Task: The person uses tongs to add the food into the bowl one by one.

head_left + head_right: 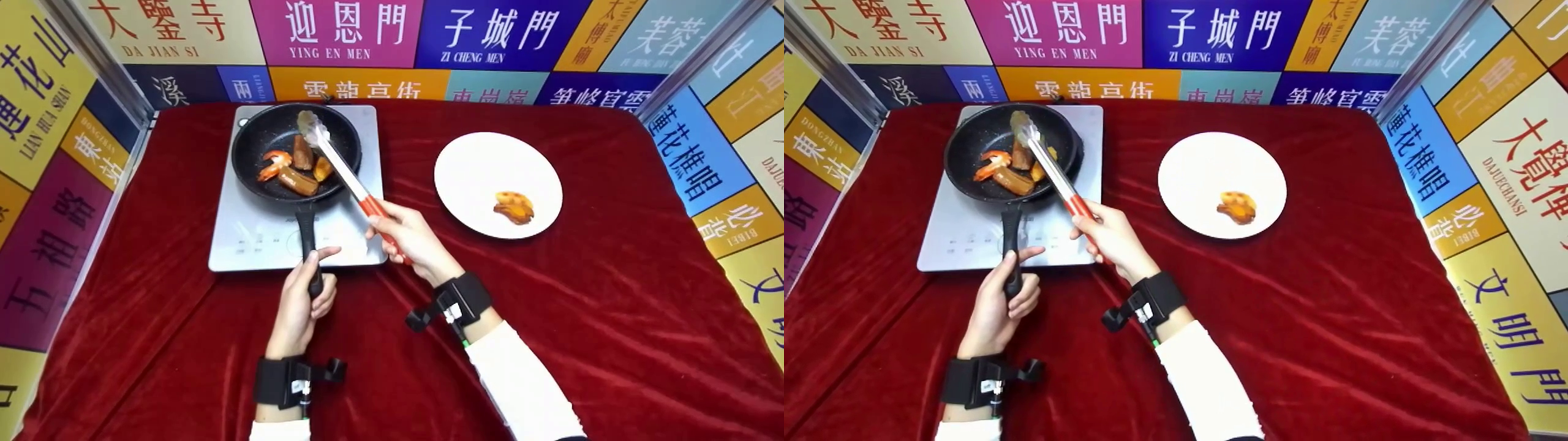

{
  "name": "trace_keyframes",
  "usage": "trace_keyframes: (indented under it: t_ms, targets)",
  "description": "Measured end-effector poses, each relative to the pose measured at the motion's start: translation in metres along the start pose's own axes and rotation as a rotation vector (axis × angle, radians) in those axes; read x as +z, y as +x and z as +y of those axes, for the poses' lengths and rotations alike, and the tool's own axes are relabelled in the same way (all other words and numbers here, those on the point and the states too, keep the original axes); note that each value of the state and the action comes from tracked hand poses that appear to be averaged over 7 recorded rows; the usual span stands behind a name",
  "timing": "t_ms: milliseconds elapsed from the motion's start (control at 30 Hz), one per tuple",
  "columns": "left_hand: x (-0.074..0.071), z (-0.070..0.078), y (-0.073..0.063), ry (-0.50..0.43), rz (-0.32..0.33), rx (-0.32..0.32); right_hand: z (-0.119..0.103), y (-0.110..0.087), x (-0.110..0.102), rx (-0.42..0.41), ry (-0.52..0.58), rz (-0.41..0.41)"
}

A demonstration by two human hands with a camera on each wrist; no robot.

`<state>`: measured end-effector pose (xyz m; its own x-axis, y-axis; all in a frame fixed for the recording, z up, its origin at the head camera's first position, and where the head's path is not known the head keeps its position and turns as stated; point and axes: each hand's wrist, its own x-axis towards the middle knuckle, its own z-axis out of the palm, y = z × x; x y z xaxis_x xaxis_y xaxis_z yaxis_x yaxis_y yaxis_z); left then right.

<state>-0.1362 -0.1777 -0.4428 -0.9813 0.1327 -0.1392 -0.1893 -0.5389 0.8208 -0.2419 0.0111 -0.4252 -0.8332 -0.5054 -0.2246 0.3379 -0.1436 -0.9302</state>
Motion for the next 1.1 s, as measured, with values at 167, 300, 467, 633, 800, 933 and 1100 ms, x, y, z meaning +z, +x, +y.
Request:
trace_keyframes:
  t_ms: [167, 300, 467, 633, 800, 933, 1100]
  targets:
    - [0.000, 0.000, 0.000, -0.003, 0.001, -0.001, 0.000, -0.001, -0.001, 0.008, -0.005, 0.003]
    - [0.000, -0.001, 0.001, -0.005, -0.004, 0.003, 0.001, -0.002, -0.001, 0.010, -0.001, 0.002]
    - [0.000, -0.001, 0.000, -0.006, -0.008, 0.005, 0.001, -0.003, -0.002, 0.021, 0.021, -0.002]
    - [0.000, -0.001, 0.000, -0.001, -0.008, 0.007, 0.000, -0.006, -0.003, 0.020, 0.044, -0.017]
    - [0.001, -0.001, 0.000, 0.004, -0.008, 0.007, -0.001, -0.011, -0.008, 0.013, 0.069, -0.023]
    - [0.001, 0.000, 0.000, 0.003, -0.011, 0.006, -0.001, -0.014, -0.010, 0.005, 0.059, -0.004]
    - [0.001, -0.001, 0.000, 0.000, -0.009, 0.002, 0.001, -0.018, -0.012, 0.010, 0.039, 0.019]
